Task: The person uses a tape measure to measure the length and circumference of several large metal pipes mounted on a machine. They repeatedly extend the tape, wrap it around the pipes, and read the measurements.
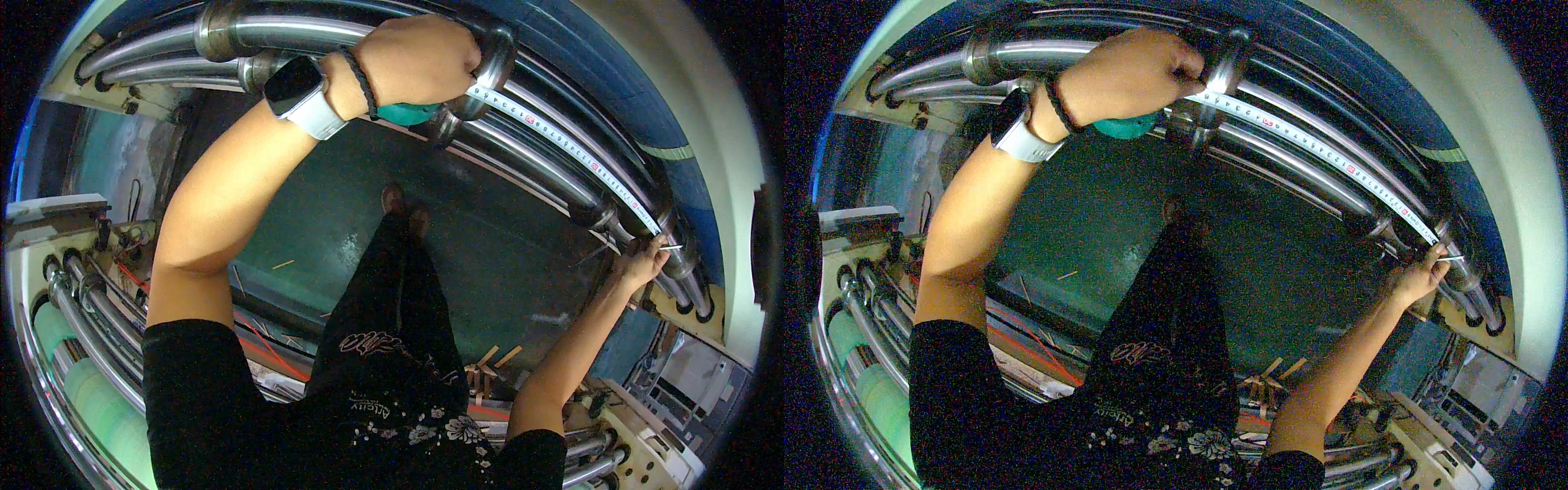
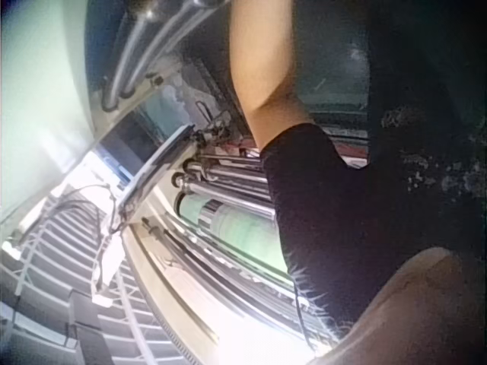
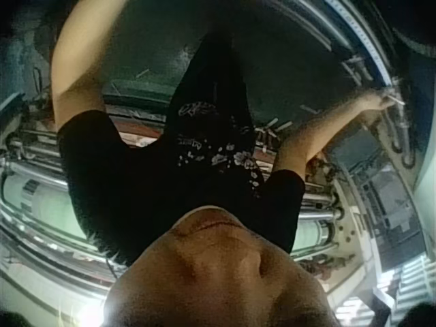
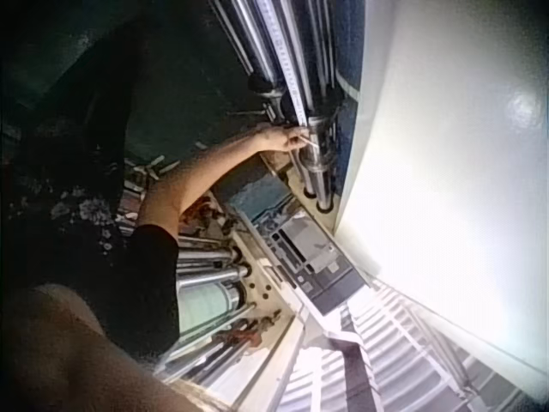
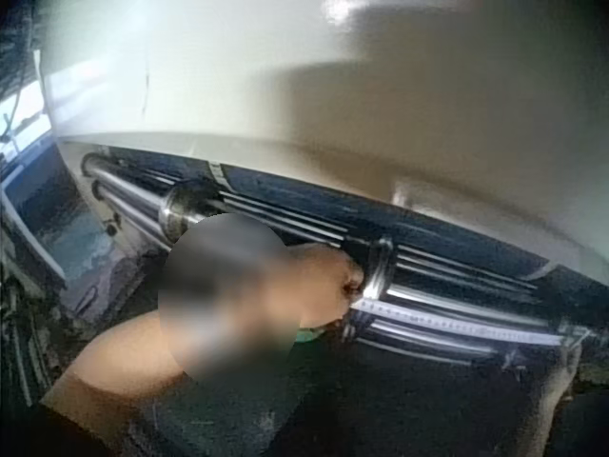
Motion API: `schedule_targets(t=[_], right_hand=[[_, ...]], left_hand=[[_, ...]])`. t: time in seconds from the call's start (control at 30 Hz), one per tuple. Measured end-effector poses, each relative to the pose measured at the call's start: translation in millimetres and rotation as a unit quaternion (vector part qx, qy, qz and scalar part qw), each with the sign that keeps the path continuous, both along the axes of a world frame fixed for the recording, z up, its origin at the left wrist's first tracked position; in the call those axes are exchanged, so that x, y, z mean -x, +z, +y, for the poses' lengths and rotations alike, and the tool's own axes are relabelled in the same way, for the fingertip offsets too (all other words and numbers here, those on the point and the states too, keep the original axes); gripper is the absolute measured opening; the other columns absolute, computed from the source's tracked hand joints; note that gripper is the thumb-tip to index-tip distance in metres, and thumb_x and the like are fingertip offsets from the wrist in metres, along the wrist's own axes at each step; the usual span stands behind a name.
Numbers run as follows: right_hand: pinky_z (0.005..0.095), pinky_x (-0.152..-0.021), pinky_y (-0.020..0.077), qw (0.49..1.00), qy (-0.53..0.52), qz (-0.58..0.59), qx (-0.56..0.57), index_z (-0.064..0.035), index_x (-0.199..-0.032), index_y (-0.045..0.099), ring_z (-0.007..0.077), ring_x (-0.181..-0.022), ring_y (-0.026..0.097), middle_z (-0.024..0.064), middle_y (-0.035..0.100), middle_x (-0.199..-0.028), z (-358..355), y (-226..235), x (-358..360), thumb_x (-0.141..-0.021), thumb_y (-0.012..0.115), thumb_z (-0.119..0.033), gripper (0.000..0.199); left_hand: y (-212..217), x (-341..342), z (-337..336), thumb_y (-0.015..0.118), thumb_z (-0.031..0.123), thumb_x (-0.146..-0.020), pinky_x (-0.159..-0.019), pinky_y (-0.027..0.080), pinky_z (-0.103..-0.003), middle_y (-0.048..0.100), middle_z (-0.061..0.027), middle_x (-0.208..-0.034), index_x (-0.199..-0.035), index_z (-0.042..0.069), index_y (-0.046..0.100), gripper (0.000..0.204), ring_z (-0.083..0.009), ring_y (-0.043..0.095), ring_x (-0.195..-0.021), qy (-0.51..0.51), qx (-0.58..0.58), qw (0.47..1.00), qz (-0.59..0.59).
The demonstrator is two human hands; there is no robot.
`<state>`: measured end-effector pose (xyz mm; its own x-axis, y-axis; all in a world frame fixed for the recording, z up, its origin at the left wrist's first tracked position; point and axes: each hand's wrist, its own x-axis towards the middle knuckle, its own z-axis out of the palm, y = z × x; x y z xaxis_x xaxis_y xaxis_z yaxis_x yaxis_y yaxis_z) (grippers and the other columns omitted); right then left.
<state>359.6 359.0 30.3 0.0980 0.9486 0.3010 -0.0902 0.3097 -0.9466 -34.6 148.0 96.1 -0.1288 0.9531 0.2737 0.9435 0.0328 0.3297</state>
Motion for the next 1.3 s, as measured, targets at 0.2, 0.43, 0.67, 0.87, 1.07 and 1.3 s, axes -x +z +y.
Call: schedule_targets(t=[0.2, 0.43, 0.67, 0.87, 1.07, 1.3], right_hand=[[0.0237, -0.050, 0.0365, 0.997, -0.079, 0.003, -0.024, -0.0141, -0.088, 0.051, 0.0118, -0.063, 0.048, 0.0012, 0.054, -0.077, 8.5, -18.0, -1.8, -0.084, 0.054, -0.020, 0.008], [0.0184, -0.042, 0.0237, 0.998, -0.050, 0.028, 0.012, -0.0130, -0.079, 0.049, 0.0023, -0.050, 0.030, -0.0068, 0.038, -0.061, -17.9, -13.0, -31.7, -0.090, 0.044, -0.030, 0.021], [0.0208, -0.053, 0.0301, 0.954, 0.093, -0.280, -0.046, -0.0063, -0.071, 0.050, 0.0058, -0.057, 0.034, -0.0044, 0.038, -0.059, -12.4, -6.2, -81.8, -0.090, 0.044, -0.028, 0.030], [0.0251, -0.063, 0.0364, 0.909, 0.193, -0.370, -0.023, -0.0022, -0.071, 0.046, 0.0109, -0.065, 0.040, 0.0017, 0.042, -0.064, 8.8, 23.6, -92.2, -0.090, 0.044, -0.027, 0.031], [0.0296, -0.061, 0.0389, 0.813, 0.212, -0.536, -0.076, -0.0005, -0.075, 0.046, 0.0199, -0.059, 0.043, 0.0080, 0.043, -0.060, 34.0, 49.4, -103.4, -0.089, 0.046, -0.027, 0.030], [0.0378, -0.072, 0.0441, 0.734, 0.205, -0.628, -0.156, -0.0058, -0.097, 0.057, 0.0352, -0.081, 0.054, 0.0170, 0.059, -0.081, 61.0, 84.3, -95.5, -0.085, 0.049, -0.028, 0.026]], left_hand=[[-0.4, 1.9, -4.6, 0.054, 0.019, -0.077, -0.058, 0.042, -0.037, 0.055, -0.0164, -0.066, -0.076, 0.004, 0.057, 0.015, -0.0315, 0.053, -0.061, -0.055, 0.008, 0.998, -0.012], [-12.2, -8.5, -51.5, 0.056, 0.010, -0.076, -0.051, 0.038, -0.032, 0.050, -0.0160, -0.062, -0.074, 0.001, 0.054, 0.009, -0.0260, 0.048, -0.055, -0.057, 0.063, 0.985, -0.153], [-101.2, -45.4, -141.1, 0.057, 0.009, -0.072, -0.052, 0.041, -0.035, 0.056, -0.0166, -0.066, -0.074, 0.002, 0.058, 0.007, -0.0308, 0.054, -0.059, -0.003, 0.222, 0.960, -0.173], [-174.1, -82.5, -176.2, 0.056, 0.020, -0.072, -0.060, 0.045, -0.042, 0.060, -0.0162, -0.071, -0.079, 0.006, 0.062, 0.017, -0.0351, 0.057, -0.070, -0.003, 0.383, 0.914, -0.133], [-208.9, -103.8, -176.0, 0.056, 0.024, -0.073, -0.062, 0.045, -0.043, 0.061, -0.0161, -0.077, -0.081, 0.009, 0.064, 0.019, -0.0351, 0.057, -0.073, -0.007, 0.458, 0.886, -0.079], [-234.1, -109.7, -162.9, 0.056, 0.024, -0.073, -0.061, 0.045, -0.044, 0.060, -0.0156, -0.076, -0.081, 0.009, 0.063, 0.018, -0.0350, 0.057, -0.071, -0.075, 0.460, 0.883, -0.046]])
